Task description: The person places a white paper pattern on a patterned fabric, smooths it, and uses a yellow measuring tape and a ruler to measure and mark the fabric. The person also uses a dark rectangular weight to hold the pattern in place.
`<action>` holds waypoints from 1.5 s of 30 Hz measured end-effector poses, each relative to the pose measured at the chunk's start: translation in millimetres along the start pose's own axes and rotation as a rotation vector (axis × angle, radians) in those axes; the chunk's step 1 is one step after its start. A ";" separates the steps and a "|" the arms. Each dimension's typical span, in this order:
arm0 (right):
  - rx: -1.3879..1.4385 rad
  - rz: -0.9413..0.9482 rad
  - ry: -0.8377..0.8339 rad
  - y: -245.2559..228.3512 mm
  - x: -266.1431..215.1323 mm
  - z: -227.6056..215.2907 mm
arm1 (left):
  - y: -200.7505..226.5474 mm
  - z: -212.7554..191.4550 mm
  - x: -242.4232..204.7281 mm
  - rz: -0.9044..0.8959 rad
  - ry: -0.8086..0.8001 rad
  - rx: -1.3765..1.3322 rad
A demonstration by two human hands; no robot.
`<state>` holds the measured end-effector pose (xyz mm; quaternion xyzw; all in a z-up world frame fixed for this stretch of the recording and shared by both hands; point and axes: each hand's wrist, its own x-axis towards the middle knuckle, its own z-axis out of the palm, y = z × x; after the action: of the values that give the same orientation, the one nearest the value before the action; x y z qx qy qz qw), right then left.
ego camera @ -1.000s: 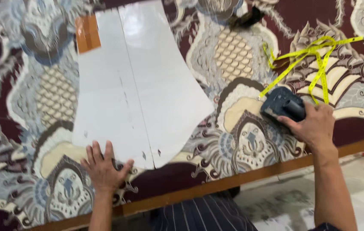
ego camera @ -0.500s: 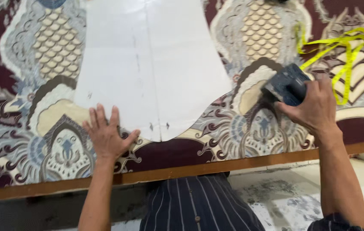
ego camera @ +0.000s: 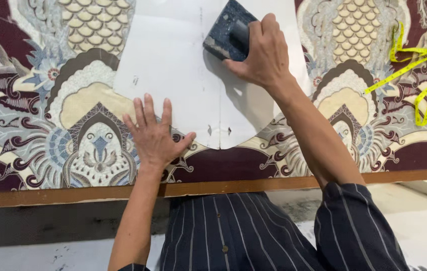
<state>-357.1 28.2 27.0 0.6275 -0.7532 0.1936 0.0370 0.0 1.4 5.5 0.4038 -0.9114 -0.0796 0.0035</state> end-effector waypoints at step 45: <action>0.339 0.342 0.335 -87.1 9.1 36.5 | 67.7 -46.1 28.7 0.229 -0.203 0.084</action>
<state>-268.6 -4.6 17.4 0.4479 -0.7883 0.4212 0.0222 -65.9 18.5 59.3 0.2869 -0.9497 -0.0807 -0.0963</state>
